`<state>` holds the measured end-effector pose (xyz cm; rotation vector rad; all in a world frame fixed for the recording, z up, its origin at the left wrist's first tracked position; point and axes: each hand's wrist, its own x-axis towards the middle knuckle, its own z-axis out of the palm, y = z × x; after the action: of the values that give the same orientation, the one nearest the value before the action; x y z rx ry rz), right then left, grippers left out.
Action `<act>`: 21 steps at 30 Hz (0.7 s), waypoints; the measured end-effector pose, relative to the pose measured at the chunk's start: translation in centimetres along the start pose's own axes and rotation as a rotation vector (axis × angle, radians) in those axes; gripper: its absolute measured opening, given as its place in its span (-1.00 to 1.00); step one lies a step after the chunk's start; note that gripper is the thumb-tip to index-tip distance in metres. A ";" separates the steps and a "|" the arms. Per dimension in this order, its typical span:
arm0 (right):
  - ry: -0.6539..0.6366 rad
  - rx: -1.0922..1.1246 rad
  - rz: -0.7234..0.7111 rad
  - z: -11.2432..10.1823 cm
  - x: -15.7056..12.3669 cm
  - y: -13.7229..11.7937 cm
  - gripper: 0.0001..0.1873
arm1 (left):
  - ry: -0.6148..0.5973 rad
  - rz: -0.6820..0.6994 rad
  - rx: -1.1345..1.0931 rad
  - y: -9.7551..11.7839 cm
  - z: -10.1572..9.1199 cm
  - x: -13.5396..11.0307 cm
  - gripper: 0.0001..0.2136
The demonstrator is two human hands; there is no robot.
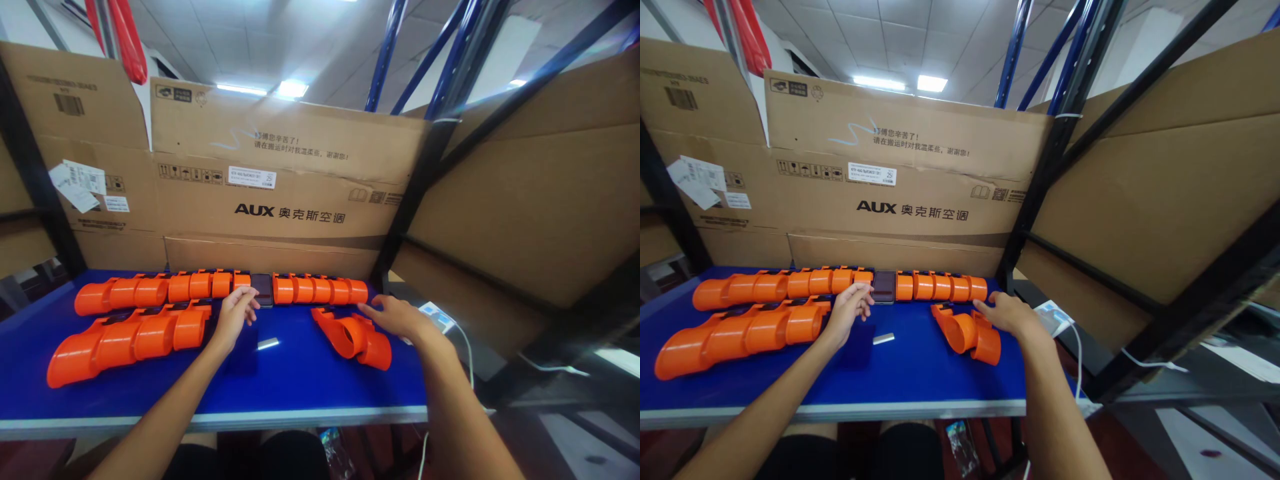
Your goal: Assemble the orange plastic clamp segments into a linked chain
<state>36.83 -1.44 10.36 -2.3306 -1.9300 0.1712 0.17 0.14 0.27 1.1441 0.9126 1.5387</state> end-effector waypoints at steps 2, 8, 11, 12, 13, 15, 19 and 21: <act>-0.097 0.004 -0.028 -0.4 -1.6 -0.6 -0.40 | -0.006 0.003 0.003 0.0 0.0 0.0 -0.61; -0.256 0.071 -0.008 -0.4 -2.4 -2.1 -0.53 | -0.007 0.008 0.018 -0.2 -0.2 0.1 -0.62; -0.269 0.078 -0.001 -0.2 -2.1 -2.3 -0.50 | -0.013 0.009 0.015 -0.2 -0.2 0.2 -0.61; -0.274 0.069 0.002 -0.1 -2.1 -2.2 -0.49 | -0.014 0.008 0.016 -0.1 -0.2 0.2 -0.61; -0.272 0.053 -0.004 -0.1 -2.1 -2.2 -0.50 | -0.015 0.007 0.018 -0.1 -0.1 0.2 -0.60; -0.249 -0.003 -0.032 -0.1 -2.2 -2.0 -0.52 | -0.019 0.002 0.022 -0.1 -0.1 0.2 -0.60; -0.203 -0.139 -0.086 0.1 -2.2 -1.6 -0.52 | -0.032 -0.009 0.029 0.0 -0.1 0.1 -0.60; -0.207 -0.174 -0.101 0.3 -2.0 -1.4 -0.50 | -0.030 -0.008 0.023 0.1 0.0 0.1 -0.60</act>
<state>35.04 -3.17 10.31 -2.3980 -2.2391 0.2542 0.12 0.19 0.33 1.1755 0.9161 1.5041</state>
